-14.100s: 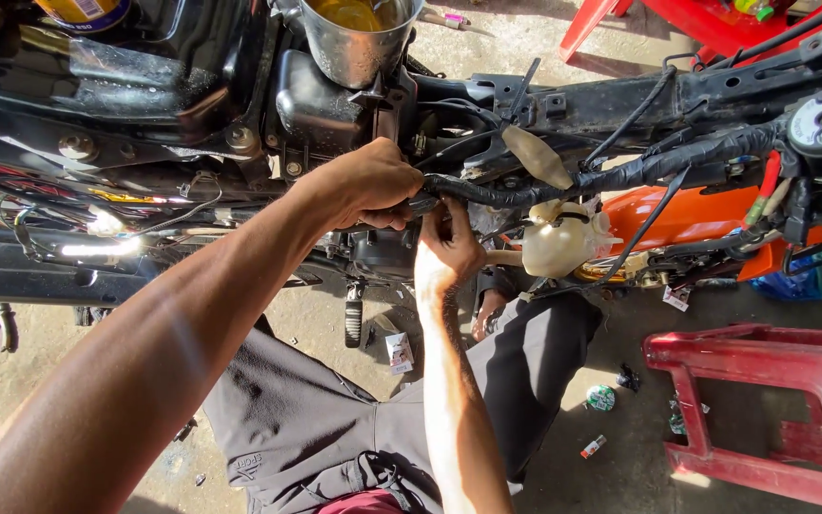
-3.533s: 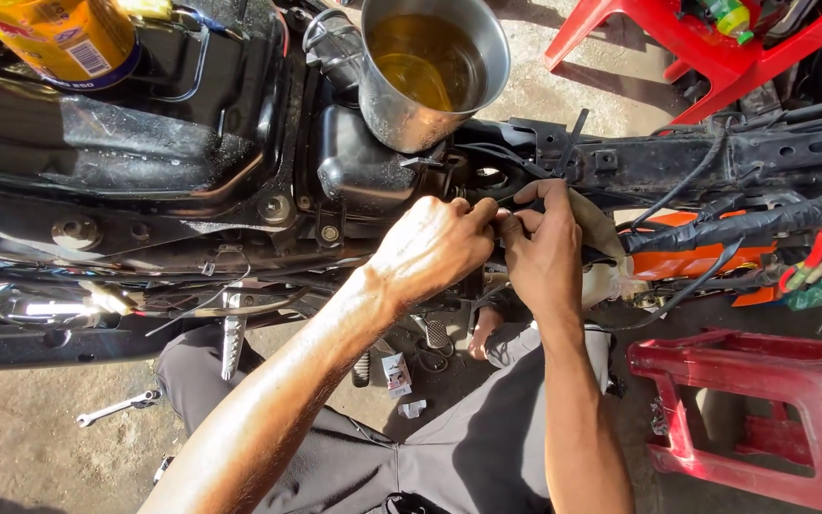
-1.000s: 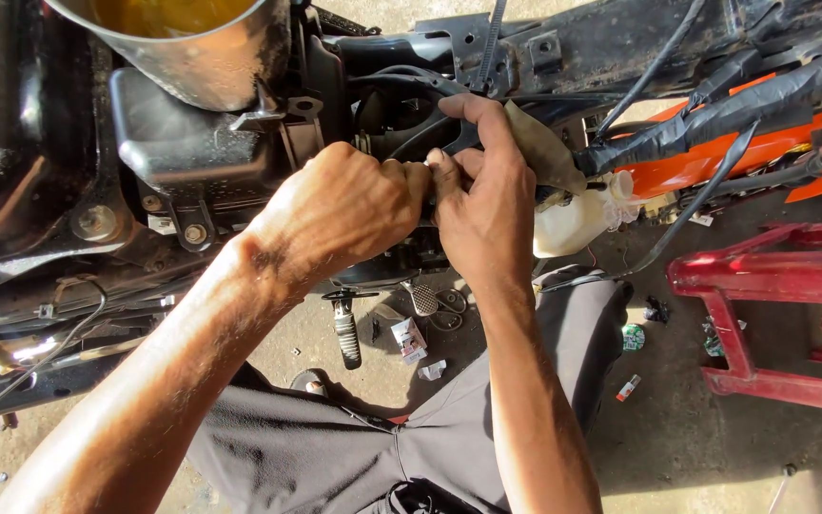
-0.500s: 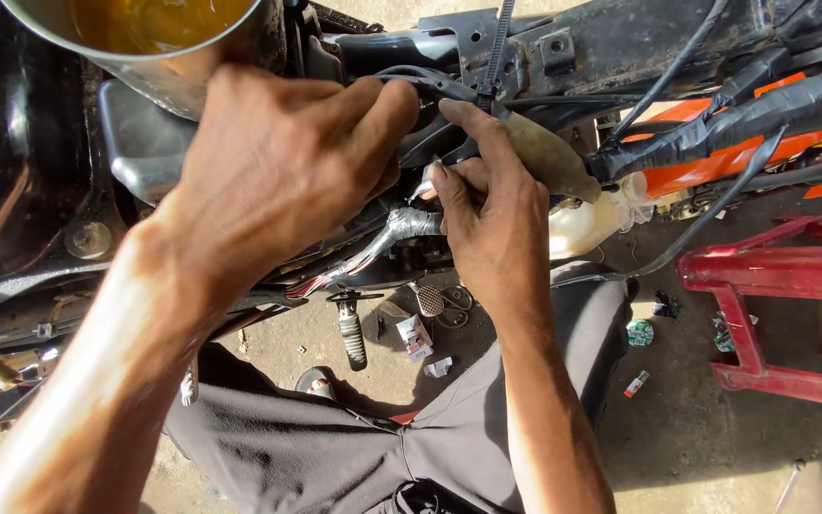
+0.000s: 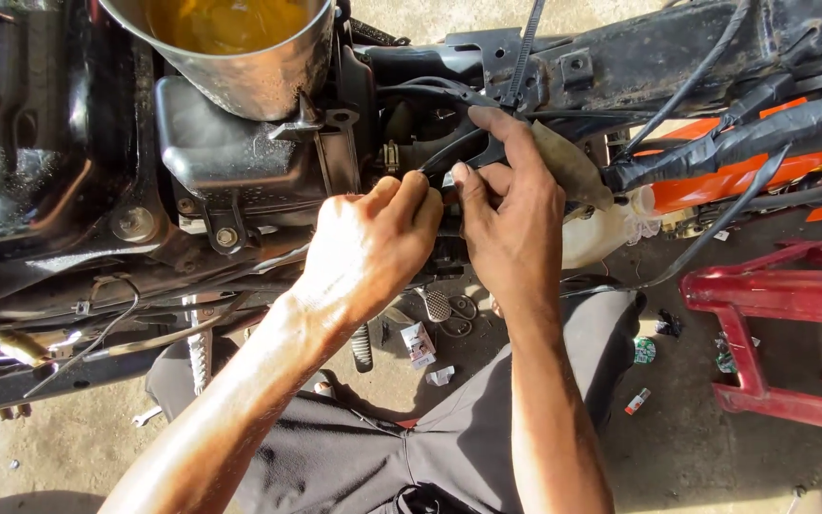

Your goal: Wrapping electrical tape around a motorcycle's wiring harness to protect and organize the electrical wires.

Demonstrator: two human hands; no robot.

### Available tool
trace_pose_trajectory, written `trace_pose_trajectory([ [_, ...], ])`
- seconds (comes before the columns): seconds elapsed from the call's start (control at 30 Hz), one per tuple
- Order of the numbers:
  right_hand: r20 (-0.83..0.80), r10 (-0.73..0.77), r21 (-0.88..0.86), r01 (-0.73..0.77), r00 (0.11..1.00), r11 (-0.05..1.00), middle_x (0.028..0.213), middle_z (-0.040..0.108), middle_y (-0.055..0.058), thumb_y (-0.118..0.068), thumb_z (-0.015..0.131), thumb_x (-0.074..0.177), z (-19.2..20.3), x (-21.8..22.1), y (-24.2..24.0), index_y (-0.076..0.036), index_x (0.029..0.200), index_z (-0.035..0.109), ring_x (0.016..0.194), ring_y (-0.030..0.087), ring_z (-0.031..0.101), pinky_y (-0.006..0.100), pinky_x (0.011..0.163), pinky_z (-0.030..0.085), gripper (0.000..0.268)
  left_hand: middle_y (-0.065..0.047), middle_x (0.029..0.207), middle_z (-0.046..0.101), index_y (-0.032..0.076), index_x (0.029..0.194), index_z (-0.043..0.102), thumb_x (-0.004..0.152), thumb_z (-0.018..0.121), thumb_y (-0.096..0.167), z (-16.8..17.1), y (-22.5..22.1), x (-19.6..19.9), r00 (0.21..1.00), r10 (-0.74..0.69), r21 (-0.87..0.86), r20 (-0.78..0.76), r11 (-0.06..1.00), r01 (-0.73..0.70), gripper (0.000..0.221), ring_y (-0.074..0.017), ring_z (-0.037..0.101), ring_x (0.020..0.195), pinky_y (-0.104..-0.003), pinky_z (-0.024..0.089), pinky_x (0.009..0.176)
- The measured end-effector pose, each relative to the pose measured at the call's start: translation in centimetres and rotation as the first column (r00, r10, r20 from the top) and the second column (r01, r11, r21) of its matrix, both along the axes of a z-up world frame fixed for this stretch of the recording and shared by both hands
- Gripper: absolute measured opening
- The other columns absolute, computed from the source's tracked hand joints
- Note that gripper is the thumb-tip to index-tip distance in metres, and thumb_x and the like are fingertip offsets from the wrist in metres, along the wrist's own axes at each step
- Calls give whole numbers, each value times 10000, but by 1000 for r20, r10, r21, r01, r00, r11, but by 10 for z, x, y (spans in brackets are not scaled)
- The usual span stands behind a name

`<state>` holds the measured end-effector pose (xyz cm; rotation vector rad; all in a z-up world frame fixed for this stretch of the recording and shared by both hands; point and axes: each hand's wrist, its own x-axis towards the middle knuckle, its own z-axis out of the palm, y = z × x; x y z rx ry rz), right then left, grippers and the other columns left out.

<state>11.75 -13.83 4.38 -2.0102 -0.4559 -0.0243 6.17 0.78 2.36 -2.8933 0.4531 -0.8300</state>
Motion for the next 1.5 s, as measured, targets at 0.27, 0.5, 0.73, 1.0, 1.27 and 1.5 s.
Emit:
trace_pose_trajectory([
  [0.27, -89, 41, 18, -39, 995, 999, 575, 388, -5, -2, 573, 1034, 3, 0, -6, -95, 1469, 512, 540, 110, 287, 250, 528, 328, 450, -7, 889, 477, 175, 927, 550, 981, 579, 87, 4, 15, 15, 991, -132, 147, -2, 981, 130, 107, -132, 513, 708, -280, 382, 384],
  [0.5, -257, 258, 34, -258, 931, 966, 1108, 810, 128, -13, 631, 925, 9, 10, -22, -172, 1564, 312, 1174, 217, 753, 389, 1098, 522, 731, -310, 1467, 525, -14, 1476, 472, 918, 760, 324, -24, 41, 24, 915, -211, 44, -343, 970, 240, 714, -521, 579, 1269, -517, 623, 928],
  [0.73, -207, 63, -129, -91, 976, 988, 547, 482, -13, -57, 548, 744, 21, 1, -1, -161, 1568, 409, 514, 167, 393, 274, 642, 462, 843, -56, 984, 537, 60, 1051, 589, 964, 689, 79, 61, 1, 6, 996, -40, 20, -84, 999, 42, 134, -163, 535, 787, -300, 415, 376],
  [1.0, -128, 64, -85, -75, 990, 994, 810, 785, 41, 41, 683, 858, 14, -1, 0, -110, 1505, 426, 795, 150, 732, 294, 876, 576, 713, -21, 980, 572, 159, 929, 615, 1016, 587, 271, -5, -14, -14, 929, 209, -374, -305, 871, -319, 145, -277, 645, 839, -488, 424, 383],
  [1.27, -133, 116, -87, -129, 984, 988, 807, 773, 30, 37, 685, 877, 13, 0, -6, -110, 1554, 380, 703, 147, 670, 301, 815, 563, 757, -13, 967, 519, 142, 972, 595, 975, 589, 160, -16, -11, -10, 970, 151, -287, -191, 936, -203, 20, -214, 566, 809, -401, 389, 360],
  [1.5, -240, 204, -79, -229, 949, 970, 982, 832, 63, -33, 698, 846, 20, 1, -10, -159, 1574, 332, 874, 174, 796, 331, 851, 601, 824, -26, 959, 480, 88, 1021, 627, 916, 630, 67, 1, 9, 1, 999, -7, 147, -32, 989, 12, 107, -146, 496, 795, -287, 401, 332],
])
